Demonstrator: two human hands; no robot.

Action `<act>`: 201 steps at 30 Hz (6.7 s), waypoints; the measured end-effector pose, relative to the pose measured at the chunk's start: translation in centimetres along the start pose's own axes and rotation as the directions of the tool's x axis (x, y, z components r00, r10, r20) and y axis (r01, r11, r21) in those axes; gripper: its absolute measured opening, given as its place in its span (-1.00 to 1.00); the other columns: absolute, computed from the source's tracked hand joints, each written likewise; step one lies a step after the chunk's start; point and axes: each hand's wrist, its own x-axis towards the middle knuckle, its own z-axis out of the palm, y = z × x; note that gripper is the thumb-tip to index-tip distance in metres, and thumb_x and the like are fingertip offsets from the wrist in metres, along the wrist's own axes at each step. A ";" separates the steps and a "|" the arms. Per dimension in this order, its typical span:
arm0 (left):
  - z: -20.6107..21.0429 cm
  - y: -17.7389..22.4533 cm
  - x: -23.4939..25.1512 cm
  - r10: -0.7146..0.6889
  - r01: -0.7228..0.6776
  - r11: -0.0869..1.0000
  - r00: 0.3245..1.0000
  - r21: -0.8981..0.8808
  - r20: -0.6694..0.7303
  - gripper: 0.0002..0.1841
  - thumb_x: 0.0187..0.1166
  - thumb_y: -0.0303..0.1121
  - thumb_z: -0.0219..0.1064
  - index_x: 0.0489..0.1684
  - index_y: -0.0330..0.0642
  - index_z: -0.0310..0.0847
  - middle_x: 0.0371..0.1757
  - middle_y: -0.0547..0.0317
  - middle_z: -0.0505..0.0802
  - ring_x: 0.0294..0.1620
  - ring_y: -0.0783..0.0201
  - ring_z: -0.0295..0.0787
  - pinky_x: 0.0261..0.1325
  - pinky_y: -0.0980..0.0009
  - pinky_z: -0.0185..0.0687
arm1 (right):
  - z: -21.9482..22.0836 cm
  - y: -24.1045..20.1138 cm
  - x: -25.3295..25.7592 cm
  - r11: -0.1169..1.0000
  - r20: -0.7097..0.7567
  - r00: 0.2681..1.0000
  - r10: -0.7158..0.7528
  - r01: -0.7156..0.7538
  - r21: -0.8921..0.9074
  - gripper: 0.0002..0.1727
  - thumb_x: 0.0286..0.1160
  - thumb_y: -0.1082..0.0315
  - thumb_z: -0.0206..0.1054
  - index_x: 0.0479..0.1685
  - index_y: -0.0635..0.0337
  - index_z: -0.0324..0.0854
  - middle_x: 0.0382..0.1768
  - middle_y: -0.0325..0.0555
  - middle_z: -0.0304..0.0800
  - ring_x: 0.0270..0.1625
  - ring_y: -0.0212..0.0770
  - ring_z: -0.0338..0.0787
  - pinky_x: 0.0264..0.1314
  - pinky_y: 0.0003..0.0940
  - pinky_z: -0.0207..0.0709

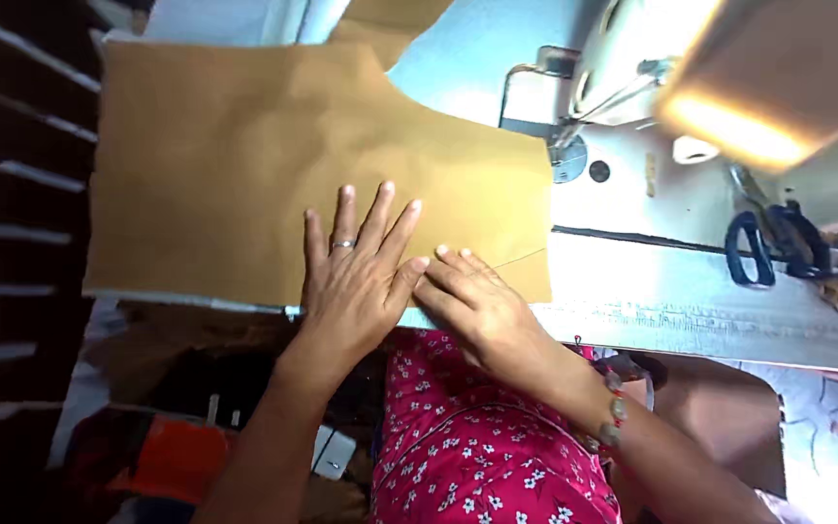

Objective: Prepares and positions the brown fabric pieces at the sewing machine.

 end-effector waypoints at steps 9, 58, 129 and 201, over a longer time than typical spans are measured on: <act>-1.3 3.9 1.8 0.151 -0.156 0.982 0.987 -0.107 -0.054 -0.45 0.82 0.06 -0.11 0.64 0.15 0.55 0.83 0.01 0.34 0.88 -0.36 -0.09 0.70 -0.58 -0.41 | -6.5 1.6 -6.0 0.878 -0.341 0.872 0.352 -0.434 -0.202 -0.69 0.62 0.40 0.20 0.11 0.28 0.82 0.21 0.19 0.84 0.41 0.18 0.74 0.48 0.06 0.53; 1.6 7.6 8.6 0.140 -0.143 0.990 0.980 0.006 0.139 -0.37 0.86 -0.02 -0.11 0.88 -0.04 0.12 0.91 -0.09 0.10 0.90 -0.35 -0.19 0.67 -0.56 -0.33 | -4.0 2.6 -5.8 0.905 -0.245 0.928 0.280 -0.341 -0.255 -0.58 0.49 0.42 0.16 0.14 -0.15 0.87 0.20 0.04 0.81 0.23 0.18 0.72 0.22 0.14 0.43; 3.3 3.6 19.5 0.172 -0.171 0.985 0.971 -0.023 0.168 -0.32 0.71 0.34 -0.16 0.76 0.36 0.34 0.88 0.19 0.26 0.94 -0.26 -0.33 0.68 -0.56 -0.66 | -6.0 6.1 -4.7 0.872 -0.330 0.869 0.369 -0.446 -0.200 -0.61 0.63 0.39 0.16 0.35 0.18 0.72 0.29 0.18 0.76 0.49 0.24 0.63 0.57 0.09 0.44; -0.2 7.4 8.9 0.310 -0.274 0.929 0.943 -0.248 0.120 -0.46 0.81 -0.07 -0.01 0.64 -0.11 0.52 0.73 0.03 0.51 0.83 -0.22 0.18 0.72 -0.51 -0.26 | -7.1 2.7 -5.6 0.891 -0.070 0.934 0.351 -0.356 -0.281 -0.45 0.35 0.51 0.24 0.24 -0.26 0.86 0.00 0.12 0.76 0.00 0.17 0.74 -0.12 0.06 0.59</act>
